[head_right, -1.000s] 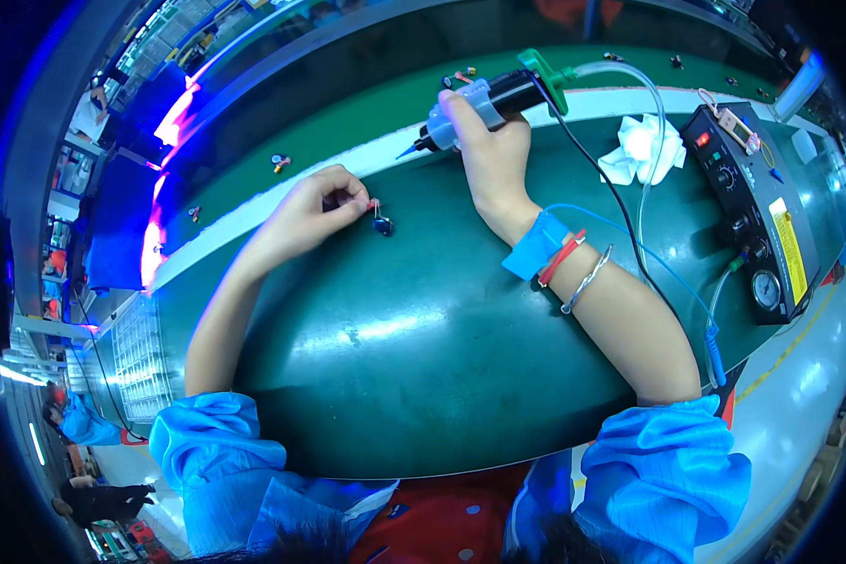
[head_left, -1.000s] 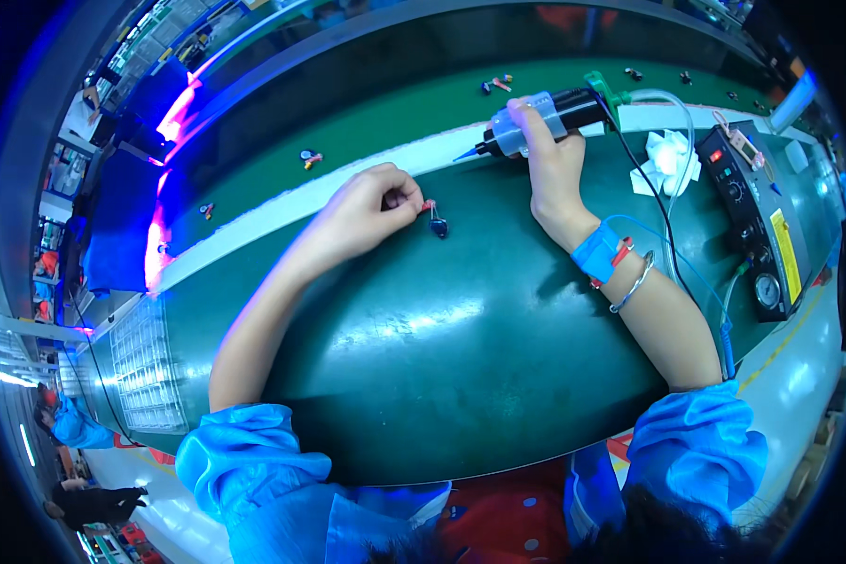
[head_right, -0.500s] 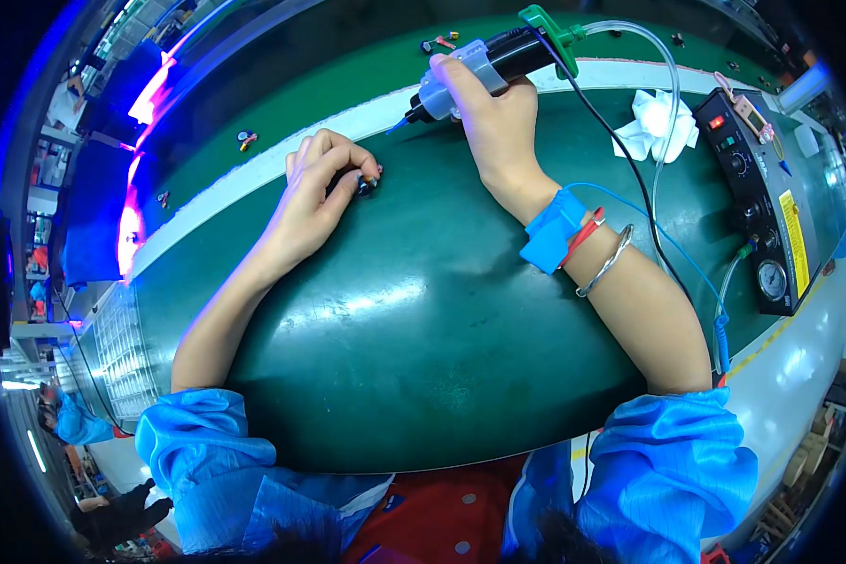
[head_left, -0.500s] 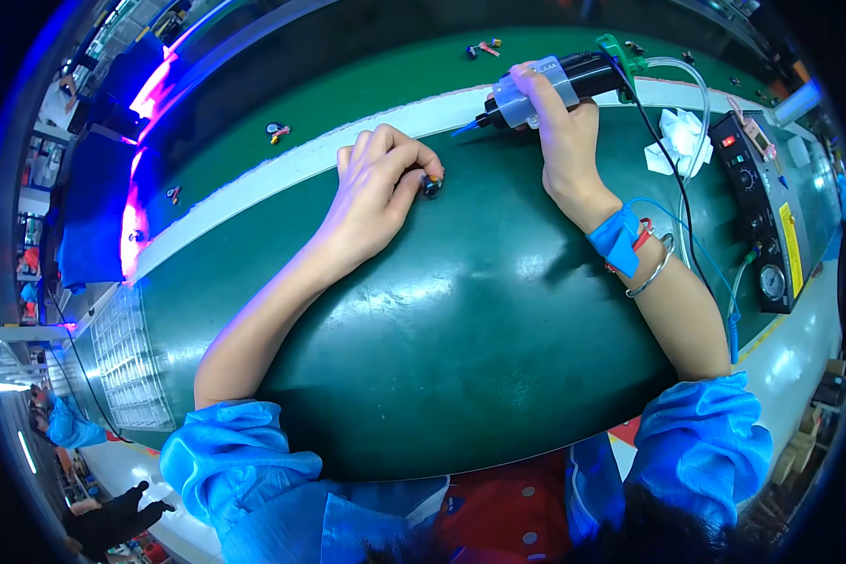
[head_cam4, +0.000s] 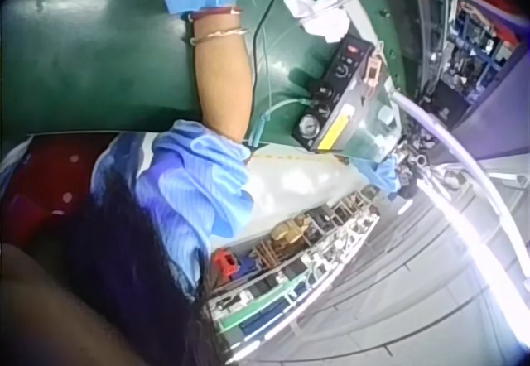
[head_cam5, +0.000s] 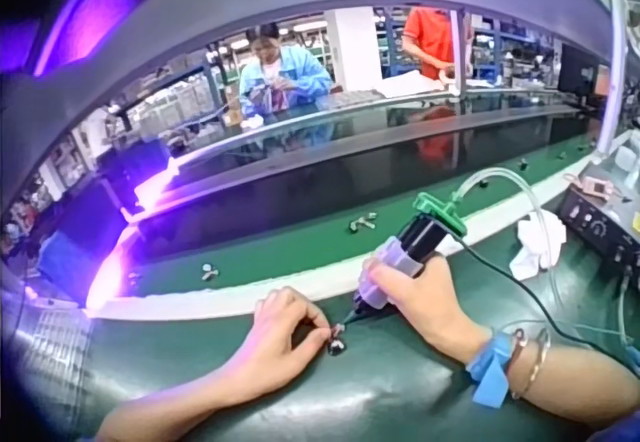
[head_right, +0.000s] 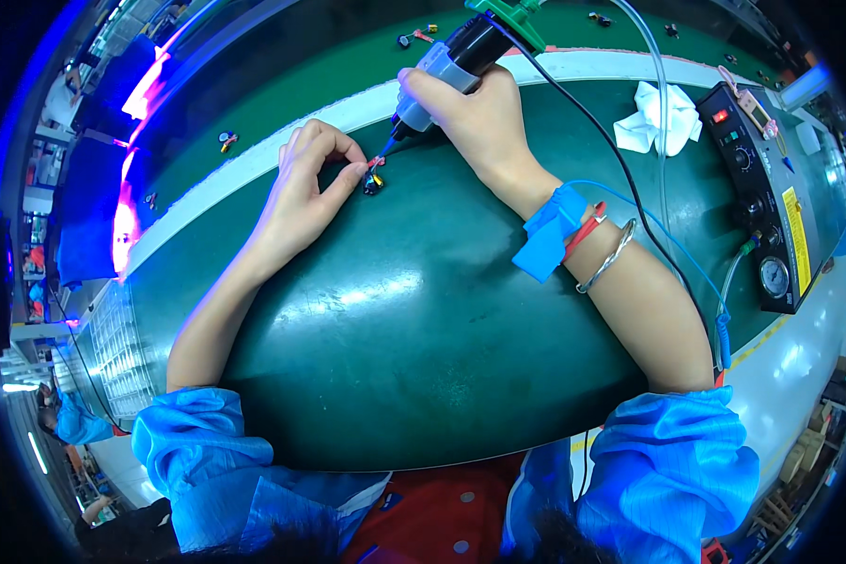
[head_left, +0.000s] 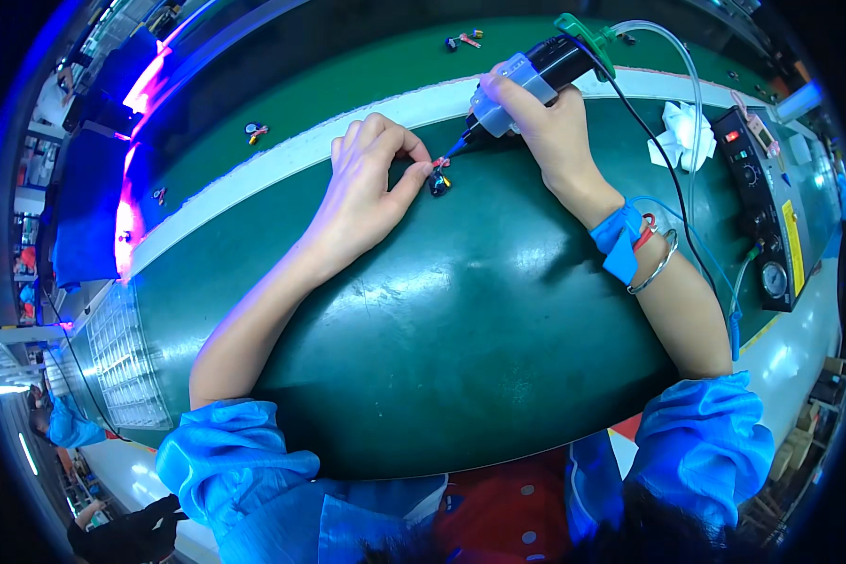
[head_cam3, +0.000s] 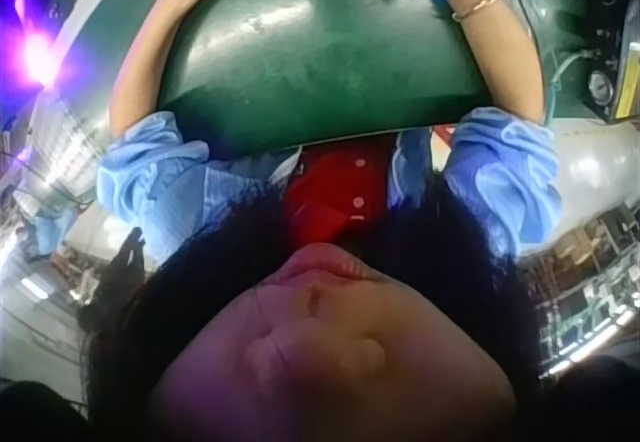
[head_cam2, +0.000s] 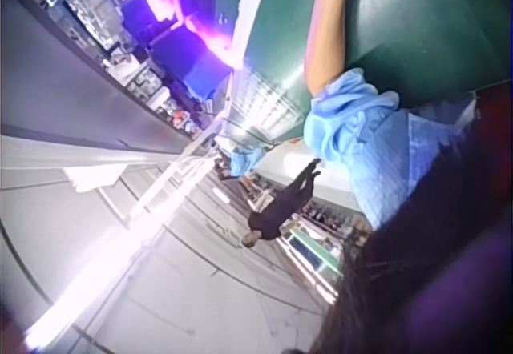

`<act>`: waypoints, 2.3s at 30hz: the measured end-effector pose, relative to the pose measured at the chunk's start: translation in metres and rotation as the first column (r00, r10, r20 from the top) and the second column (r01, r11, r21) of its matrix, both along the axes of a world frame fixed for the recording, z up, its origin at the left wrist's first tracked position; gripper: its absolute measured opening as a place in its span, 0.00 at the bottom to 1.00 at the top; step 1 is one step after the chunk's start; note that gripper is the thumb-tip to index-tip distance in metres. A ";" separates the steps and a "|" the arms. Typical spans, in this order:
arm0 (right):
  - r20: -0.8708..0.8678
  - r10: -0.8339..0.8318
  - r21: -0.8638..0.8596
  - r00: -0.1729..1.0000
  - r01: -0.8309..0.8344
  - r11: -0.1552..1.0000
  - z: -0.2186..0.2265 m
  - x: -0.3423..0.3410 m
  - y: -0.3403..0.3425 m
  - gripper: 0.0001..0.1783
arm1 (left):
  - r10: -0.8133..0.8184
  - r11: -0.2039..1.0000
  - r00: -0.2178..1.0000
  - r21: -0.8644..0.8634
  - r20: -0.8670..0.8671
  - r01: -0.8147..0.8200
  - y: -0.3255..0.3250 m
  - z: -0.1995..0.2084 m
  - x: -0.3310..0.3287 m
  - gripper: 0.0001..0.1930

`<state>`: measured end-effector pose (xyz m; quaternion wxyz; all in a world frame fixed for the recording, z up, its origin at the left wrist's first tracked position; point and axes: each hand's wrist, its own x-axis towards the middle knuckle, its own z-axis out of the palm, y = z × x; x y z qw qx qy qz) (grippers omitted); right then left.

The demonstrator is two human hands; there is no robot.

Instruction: Applying adhesive or solder paste to small electronic components using a pneumatic dispenser on a production line.

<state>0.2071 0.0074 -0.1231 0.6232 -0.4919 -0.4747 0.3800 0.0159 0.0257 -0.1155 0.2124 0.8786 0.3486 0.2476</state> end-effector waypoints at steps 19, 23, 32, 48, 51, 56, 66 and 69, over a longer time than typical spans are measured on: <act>-0.010 -0.025 -0.018 1.000 0.025 1.000 0.002 0.000 0.000 0.16 | 0.008 1.000 1.000 0.013 0.014 -0.008 -0.003 0.000 -0.001 0.04; -0.099 -0.056 0.012 0.994 0.058 0.998 0.006 0.000 0.001 0.16 | 0.042 0.948 0.999 0.315 -0.032 -0.030 -0.009 0.003 0.002 0.04; -0.212 -0.156 0.022 0.965 0.164 0.986 0.009 -0.001 -0.001 0.15 | 0.286 0.937 0.947 0.249 -0.145 -0.245 0.061 0.009 -0.025 0.07; -0.278 -0.151 0.024 0.949 0.164 0.986 0.012 -0.002 0.000 0.16 | 0.369 0.921 0.920 0.183 -0.128 -0.344 0.130 -0.008 0.046 0.15; -0.275 -0.142 0.048 0.951 0.161 0.986 0.013 -0.004 -0.002 0.15 | 0.245 0.968 0.968 -0.074 0.060 -0.241 0.125 0.000 0.037 0.11; -0.321 -0.221 0.065 0.921 0.254 0.965 0.004 0.009 0.005 0.13 | -0.117 0.830 0.979 -0.525 0.165 0.188 0.054 0.038 0.014 0.06; -0.161 -0.162 0.072 0.974 0.175 0.982 0.008 0.003 0.002 0.15 | -0.044 0.996 0.998 0.079 0.049 0.041 -0.009 0.016 0.000 0.04; -0.100 -0.064 0.017 0.993 0.066 0.998 0.002 0.004 0.002 0.16 | -0.072 0.992 0.997 0.109 0.022 0.069 -0.007 0.010 -0.002 0.04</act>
